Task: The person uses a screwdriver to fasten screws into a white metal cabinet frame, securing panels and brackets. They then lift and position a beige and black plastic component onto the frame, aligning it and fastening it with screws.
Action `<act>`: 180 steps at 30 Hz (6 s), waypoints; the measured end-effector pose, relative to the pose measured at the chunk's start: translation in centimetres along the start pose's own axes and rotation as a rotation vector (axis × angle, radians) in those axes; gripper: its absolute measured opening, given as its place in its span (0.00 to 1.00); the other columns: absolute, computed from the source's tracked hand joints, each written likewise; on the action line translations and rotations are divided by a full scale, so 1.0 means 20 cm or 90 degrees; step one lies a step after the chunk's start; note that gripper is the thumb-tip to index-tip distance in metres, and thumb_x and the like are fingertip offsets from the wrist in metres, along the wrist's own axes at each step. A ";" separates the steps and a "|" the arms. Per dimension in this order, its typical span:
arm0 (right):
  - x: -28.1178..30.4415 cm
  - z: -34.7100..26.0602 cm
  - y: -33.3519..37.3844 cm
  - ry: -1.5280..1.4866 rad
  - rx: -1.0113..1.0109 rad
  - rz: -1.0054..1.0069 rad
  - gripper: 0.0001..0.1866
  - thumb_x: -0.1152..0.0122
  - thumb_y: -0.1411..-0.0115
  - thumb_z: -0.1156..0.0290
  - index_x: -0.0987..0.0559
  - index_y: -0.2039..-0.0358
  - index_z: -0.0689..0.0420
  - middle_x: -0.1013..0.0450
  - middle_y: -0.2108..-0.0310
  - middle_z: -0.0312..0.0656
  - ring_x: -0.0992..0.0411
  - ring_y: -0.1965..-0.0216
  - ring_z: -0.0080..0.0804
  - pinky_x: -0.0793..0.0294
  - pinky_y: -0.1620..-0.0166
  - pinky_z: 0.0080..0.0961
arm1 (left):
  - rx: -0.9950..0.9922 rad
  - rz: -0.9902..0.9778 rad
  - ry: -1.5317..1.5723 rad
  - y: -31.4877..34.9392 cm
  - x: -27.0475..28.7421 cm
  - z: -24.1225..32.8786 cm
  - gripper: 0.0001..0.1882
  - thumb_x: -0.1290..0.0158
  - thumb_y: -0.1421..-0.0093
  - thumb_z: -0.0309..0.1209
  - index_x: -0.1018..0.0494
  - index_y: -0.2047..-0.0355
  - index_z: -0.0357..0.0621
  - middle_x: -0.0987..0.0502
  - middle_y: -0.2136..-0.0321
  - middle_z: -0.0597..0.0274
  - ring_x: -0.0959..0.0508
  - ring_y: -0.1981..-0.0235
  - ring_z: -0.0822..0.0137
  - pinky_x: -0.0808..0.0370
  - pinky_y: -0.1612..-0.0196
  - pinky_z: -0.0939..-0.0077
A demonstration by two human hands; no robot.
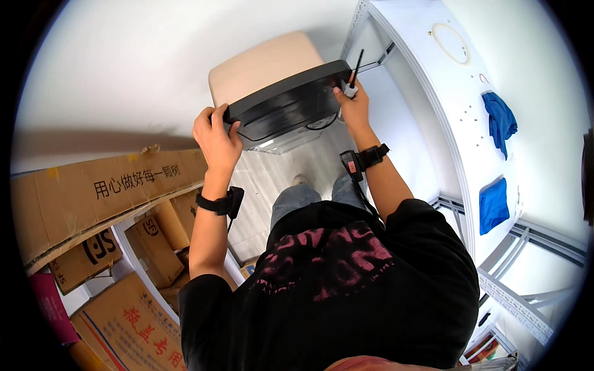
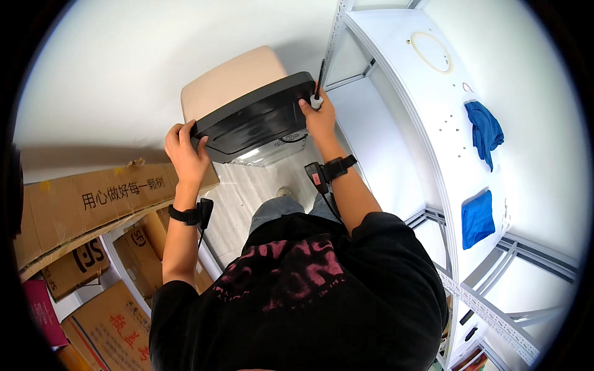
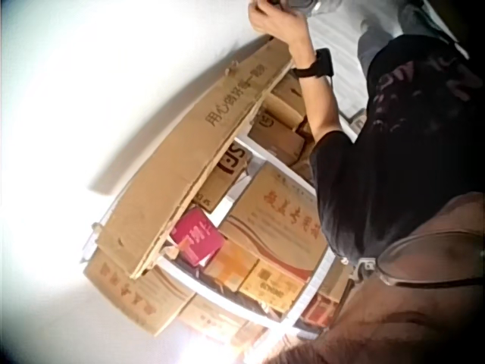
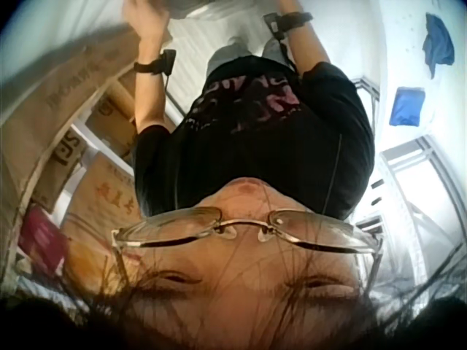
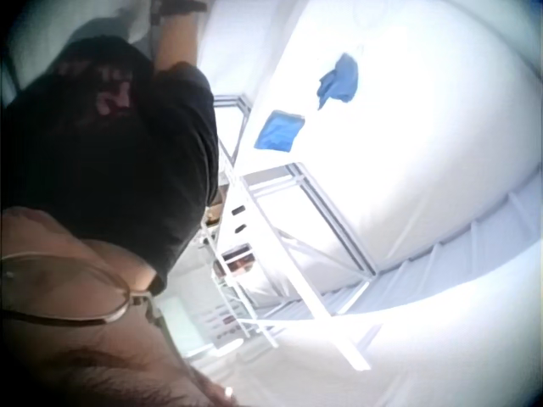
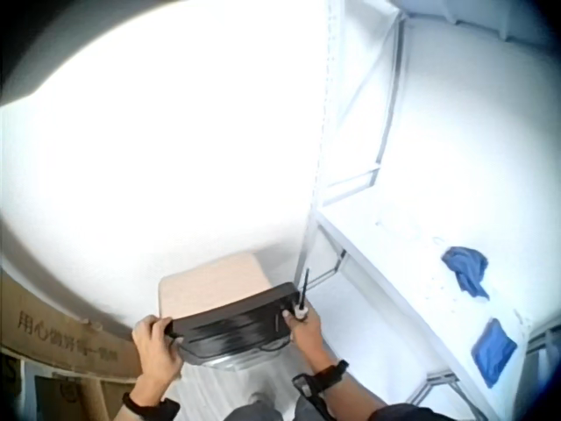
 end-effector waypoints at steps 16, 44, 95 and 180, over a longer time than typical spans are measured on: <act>0.03 -0.07 -0.02 0.183 0.077 0.019 0.23 0.36 0.50 0.70 0.28 0.52 0.62 0.25 0.62 0.51 0.27 0.59 0.42 0.31 0.55 0.31 | -0.120 -0.042 0.027 -0.23 -0.10 0.26 0.24 0.35 0.60 0.33 0.26 0.60 0.46 0.31 0.68 0.60 0.31 0.64 0.56 0.36 0.60 0.64; 1.99 -0.52 0.58 -0.152 -0.135 0.261 0.24 0.44 0.46 0.81 0.40 0.50 0.61 0.28 0.61 0.46 0.28 0.65 0.28 0.28 0.60 0.24 | -0.536 -0.334 0.463 -0.46 -1.18 2.63 0.12 0.42 0.52 0.28 0.25 0.65 0.44 0.24 0.67 0.60 0.28 0.62 0.57 0.33 0.58 0.64; 0.54 -0.56 0.90 0.154 -0.124 -0.180 0.21 0.42 0.55 0.82 0.23 0.57 0.59 0.28 0.64 0.39 0.30 0.66 0.23 0.31 0.65 0.17 | 0.436 -0.476 0.987 0.10 -0.42 0.56 0.06 0.52 0.38 0.24 0.27 0.64 0.34 0.22 0.68 0.52 0.21 0.69 0.68 0.22 0.64 0.78; -0.12 -0.45 1.04 0.232 0.023 0.129 0.24 0.41 0.42 0.66 0.38 0.51 0.61 0.32 0.70 0.42 0.33 0.74 0.26 0.33 0.69 0.23 | -0.161 -0.097 0.141 -0.30 -0.11 0.18 0.14 0.36 0.61 0.33 0.23 0.72 0.45 0.33 0.78 0.61 0.30 0.71 0.60 0.30 0.68 0.68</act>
Point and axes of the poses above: each hand's wrist, its own y-axis away from the middle knuckle, its own x-axis out of the back of the hand, z = x × y, the point moved 3 cm from there along -y, towards the middle knuckle
